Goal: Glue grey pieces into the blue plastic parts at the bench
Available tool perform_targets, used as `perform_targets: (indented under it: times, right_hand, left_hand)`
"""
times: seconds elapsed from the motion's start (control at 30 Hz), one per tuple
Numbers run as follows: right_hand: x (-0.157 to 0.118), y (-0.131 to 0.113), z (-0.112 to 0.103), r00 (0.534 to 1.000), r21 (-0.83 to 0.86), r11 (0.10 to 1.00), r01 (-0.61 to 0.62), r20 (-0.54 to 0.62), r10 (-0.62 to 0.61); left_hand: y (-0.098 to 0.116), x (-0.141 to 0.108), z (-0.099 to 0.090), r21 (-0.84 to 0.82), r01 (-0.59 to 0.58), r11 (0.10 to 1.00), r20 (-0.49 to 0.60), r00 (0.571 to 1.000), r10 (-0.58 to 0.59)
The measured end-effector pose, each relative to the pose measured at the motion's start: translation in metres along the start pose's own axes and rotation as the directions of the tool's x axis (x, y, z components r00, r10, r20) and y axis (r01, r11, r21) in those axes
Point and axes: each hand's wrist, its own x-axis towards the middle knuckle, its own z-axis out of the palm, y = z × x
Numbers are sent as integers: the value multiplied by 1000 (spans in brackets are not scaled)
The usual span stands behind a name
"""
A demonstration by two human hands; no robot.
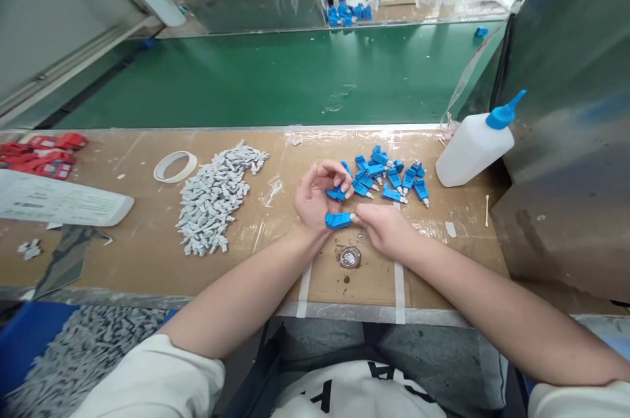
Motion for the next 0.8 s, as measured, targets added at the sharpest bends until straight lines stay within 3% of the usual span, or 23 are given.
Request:
perform_targets:
  times: [0.3, 0.37, 0.43, 0.47, 0.53, 0.6, 0.67, 0.73, 0.8]
  right_hand:
    - [1, -1, -5, 999, -24, 1000, 7, -45, -8]
    - [2, -2, -8, 999, -76, 997, 21, -37, -24]
    - [1, -2, -10, 998, -178, 983, 49, -27, -55]
    - [1, -2, -11, 997, -249, 967, 61, -28, -70]
    - [-1, -2, -10, 996, -411, 910, 48, -47, -74]
    - [-2, -2, -10, 997, -548, 836, -32, -82, -15]
    - [0, -2, -9, 988, -633, 759, -154, -116, 104]
    - [4, -3, -11, 964, -666, 699, -261, -137, 229]
    - [7, -3, -13, 945, -660, 683, -312, -142, 294]
  left_hand:
    - [-8, -2, -2, 142, -113, 983, -7, 993, 115]
    - [-6, 1, -4, 243, -180, 953, 10, 983, 183]
    - [5, 6, -10, 449, -254, 857, 25, 962, 272]
    - [14, 9, -14, 590, -272, 761, 46, 951, 304]
    - [37, 13, -25, 871, -213, 442, 76, 949, 307]
    - [65, 16, -38, 999, -4, 39, -6, 969, 248]
    - [90, 20, -52, 936, 230, -265, -181, 963, 198]
    - [110, 26, -64, 839, 352, -415, -324, 936, 138]
    - [125, 30, -69, 802, 380, -461, -391, 917, 76]
